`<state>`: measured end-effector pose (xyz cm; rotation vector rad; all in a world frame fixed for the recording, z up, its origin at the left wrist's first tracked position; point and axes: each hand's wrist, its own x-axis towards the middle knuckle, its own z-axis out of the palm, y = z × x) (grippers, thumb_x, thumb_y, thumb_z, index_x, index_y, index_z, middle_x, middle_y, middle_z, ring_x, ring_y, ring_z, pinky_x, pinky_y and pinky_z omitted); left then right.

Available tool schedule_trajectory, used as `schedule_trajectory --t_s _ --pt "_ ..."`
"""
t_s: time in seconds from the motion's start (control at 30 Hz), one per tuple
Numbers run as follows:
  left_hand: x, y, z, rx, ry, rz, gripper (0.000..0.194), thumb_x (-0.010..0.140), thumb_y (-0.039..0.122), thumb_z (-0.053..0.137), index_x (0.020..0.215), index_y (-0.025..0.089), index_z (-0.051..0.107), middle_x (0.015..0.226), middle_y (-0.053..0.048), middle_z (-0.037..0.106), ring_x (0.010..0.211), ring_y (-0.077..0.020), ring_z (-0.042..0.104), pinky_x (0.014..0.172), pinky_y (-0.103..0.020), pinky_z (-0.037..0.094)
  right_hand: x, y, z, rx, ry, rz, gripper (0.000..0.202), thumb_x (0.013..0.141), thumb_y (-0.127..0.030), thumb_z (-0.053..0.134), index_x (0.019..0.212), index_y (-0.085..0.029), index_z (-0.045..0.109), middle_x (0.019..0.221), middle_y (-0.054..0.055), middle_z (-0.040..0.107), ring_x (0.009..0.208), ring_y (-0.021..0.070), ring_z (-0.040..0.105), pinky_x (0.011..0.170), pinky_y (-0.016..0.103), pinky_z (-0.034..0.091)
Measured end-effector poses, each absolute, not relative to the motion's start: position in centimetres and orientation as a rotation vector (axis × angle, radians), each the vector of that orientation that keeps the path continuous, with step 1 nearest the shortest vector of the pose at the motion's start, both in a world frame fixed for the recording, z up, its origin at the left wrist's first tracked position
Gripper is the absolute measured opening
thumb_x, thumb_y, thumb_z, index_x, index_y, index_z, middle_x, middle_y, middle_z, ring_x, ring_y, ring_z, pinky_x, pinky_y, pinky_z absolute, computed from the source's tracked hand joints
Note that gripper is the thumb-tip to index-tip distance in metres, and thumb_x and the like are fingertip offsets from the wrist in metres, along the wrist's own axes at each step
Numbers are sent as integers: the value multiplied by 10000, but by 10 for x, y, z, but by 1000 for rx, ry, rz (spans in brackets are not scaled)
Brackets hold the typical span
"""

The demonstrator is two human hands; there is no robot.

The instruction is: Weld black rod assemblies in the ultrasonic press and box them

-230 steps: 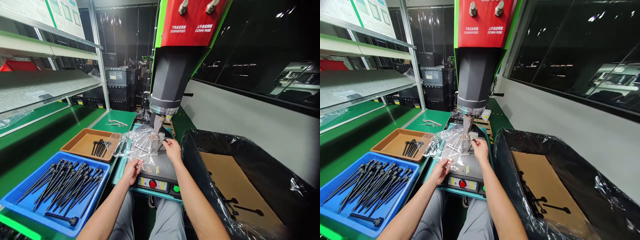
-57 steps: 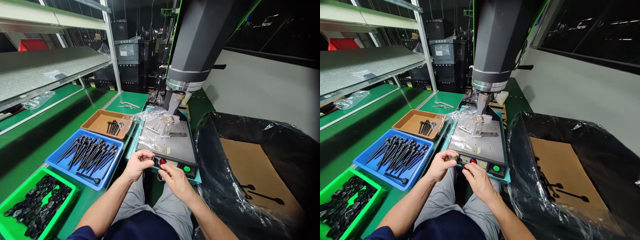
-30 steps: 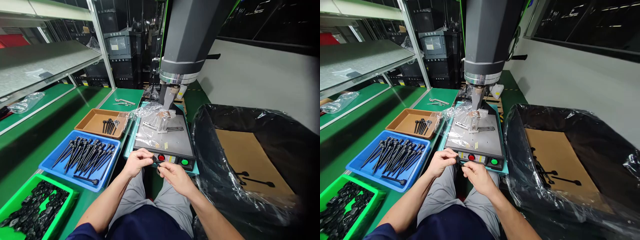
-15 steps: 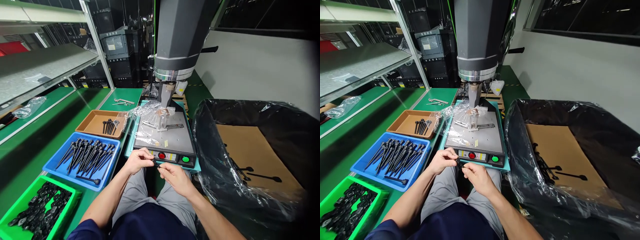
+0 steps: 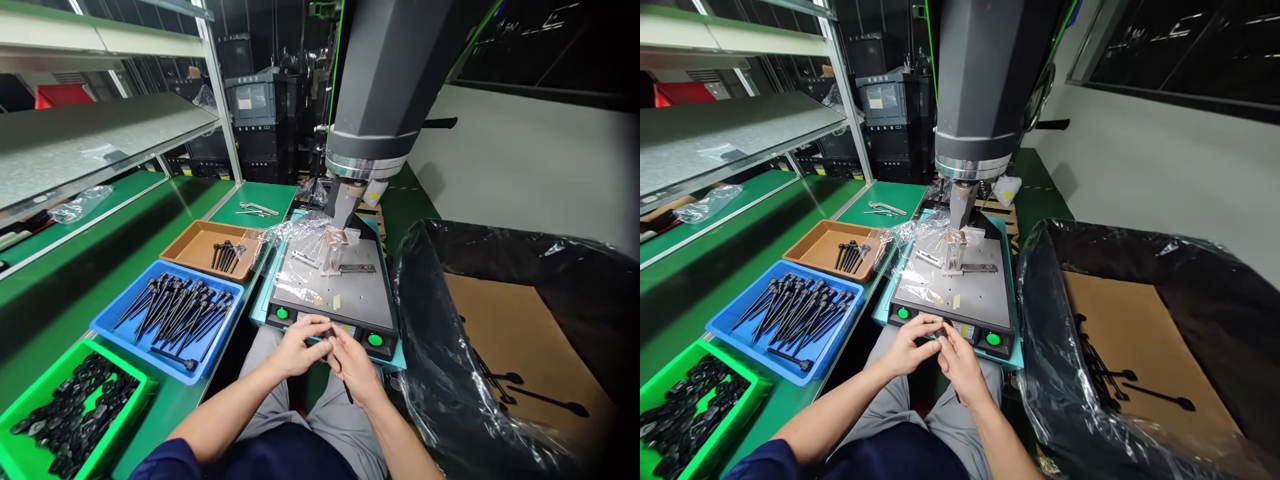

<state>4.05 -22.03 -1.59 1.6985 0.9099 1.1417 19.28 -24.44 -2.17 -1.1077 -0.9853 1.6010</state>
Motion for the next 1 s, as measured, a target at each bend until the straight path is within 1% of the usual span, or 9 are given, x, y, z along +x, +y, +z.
schedule_trajectory --t_s 0.07,0.17,0.27,0.37,0.43,0.57,0.7,0.87,1.0 --pt "36 -214 -29 1644 990 1166 413 828 332 669 1226 225 647 1256 -119 601 1138 -238 572 910 -356 508 198 -235 -26 -1147 -947 1570 559 833 -606 616 1207 -192 565 634 -34 494 442 77 348 387 191 210" --pt "16 -191 -50 1343 1339 1323 334 803 324 667 1106 186 689 1153 -125 648 1044 -239 614 896 -380 501 214 -210 -29 -1216 -945 1403 558 792 -621 652 1139 -190 580 705 0 586 483 99 434 409 209 305" --pt "-12 -159 -63 988 1607 1461 157 745 280 708 843 159 728 1108 -124 667 1176 -272 554 1036 -416 387 236 -173 -21 -1207 -972 1196 558 715 -584 740 1070 -190 568 809 54 677 714 182 612 637 291 488" --pt "-30 -132 -65 855 1580 1481 105 686 244 760 642 171 700 1030 -106 702 1339 -283 415 1133 -414 232 253 -132 -4 -1146 -1018 1080 550 688 -548 763 1053 -200 545 946 101 707 997 252 636 867 368 475" --pt "-34 -119 -63 837 1501 1470 125 663 234 782 605 170 691 930 -101 724 1303 -279 465 1130 -402 237 257 -106 5 -1143 -1064 1054 565 686 -546 750 1079 -193 547 991 124 705 1053 277 622 860 385 477" --pt "-29 -106 -61 801 1399 1505 173 618 200 816 754 135 732 942 -109 731 1097 -257 620 1045 -379 374 250 -65 5 -1225 -1102 1034 582 608 -540 750 1028 -165 602 963 138 697 941 291 644 724 377 511" --pt "-22 -108 -55 656 1270 1654 285 665 162 798 937 127 718 1001 -95 712 952 -192 668 958 -342 473 238 -46 -3 -1268 -1190 1003 475 602 -448 719 972 -160 646 905 102 692 810 244 653 745 386 518" --pt "-20 -115 -32 360 954 1748 252 718 83 745 958 116 678 926 -75 693 855 -191 707 783 -288 574 230 -36 -7 -1277 -1246 970 427 627 -383 680 984 -148 660 884 93 699 802 241 661 770 380 512" --pt "-23 -115 -19 177 883 1741 209 752 -4 673 929 105 667 832 -59 690 752 -124 696 661 -166 561 227 -29 -9 -1303 -1290 918 420 657 -374 650 1009 -147 672 876 86 689 787 241 653 754 378 512"
